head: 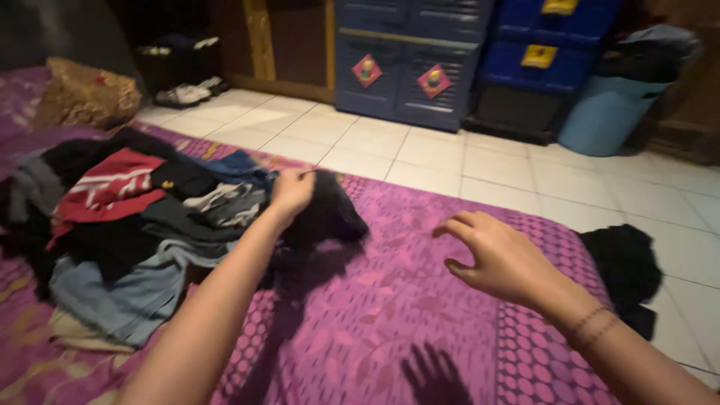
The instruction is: The person picks up a black t-shirt from a bed, spreads it flat, folds the sleeves and sides inward, and سپس folds it into a square before placing it into a laundry basket.
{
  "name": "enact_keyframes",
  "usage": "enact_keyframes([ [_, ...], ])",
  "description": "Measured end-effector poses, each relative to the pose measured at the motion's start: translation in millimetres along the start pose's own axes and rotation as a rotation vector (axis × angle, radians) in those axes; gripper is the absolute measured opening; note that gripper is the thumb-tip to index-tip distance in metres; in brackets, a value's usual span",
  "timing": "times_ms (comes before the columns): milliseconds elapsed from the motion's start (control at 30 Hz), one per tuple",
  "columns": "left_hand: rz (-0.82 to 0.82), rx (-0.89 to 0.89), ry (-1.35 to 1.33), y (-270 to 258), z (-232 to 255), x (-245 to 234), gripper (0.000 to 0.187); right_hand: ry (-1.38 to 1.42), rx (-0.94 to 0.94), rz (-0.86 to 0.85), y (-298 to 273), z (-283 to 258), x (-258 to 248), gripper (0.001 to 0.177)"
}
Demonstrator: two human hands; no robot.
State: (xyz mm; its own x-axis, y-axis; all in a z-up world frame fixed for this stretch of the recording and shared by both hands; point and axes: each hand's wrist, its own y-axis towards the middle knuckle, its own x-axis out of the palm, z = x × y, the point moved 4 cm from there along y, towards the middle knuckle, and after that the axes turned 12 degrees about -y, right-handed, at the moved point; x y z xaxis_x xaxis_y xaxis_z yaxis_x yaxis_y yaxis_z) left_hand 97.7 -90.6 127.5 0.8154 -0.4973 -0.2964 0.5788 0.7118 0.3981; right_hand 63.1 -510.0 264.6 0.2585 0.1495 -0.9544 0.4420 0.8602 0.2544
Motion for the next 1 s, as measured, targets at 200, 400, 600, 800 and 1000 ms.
enact_keyframes([
  [200,-0.292,0.242,-0.343,-37.5,193.7,66.5,0.032,0.237,0.145,0.157,-8.1,55.8,-5.1,0.074],
  [400,-0.477,0.099,-0.536,-63.6,319.4,83.0,0.030,0.385,0.484,0.119,-31.6,126.0,-11.8,0.056],
  [600,-0.330,0.404,-0.361,-61.0,373.5,85.1,0.026,0.353,0.553,0.185,-64.7,185.8,-66.2,0.032],
  [800,-0.261,0.434,-0.499,-88.5,383.8,115.9,0.024,0.801,0.586,0.232,-91.6,183.3,-114.0,0.028],
  [1000,-0.710,0.149,-0.697,-183.2,417.0,110.8,0.075,1.171,0.348,0.155,-92.4,141.0,-120.0,0.031],
])
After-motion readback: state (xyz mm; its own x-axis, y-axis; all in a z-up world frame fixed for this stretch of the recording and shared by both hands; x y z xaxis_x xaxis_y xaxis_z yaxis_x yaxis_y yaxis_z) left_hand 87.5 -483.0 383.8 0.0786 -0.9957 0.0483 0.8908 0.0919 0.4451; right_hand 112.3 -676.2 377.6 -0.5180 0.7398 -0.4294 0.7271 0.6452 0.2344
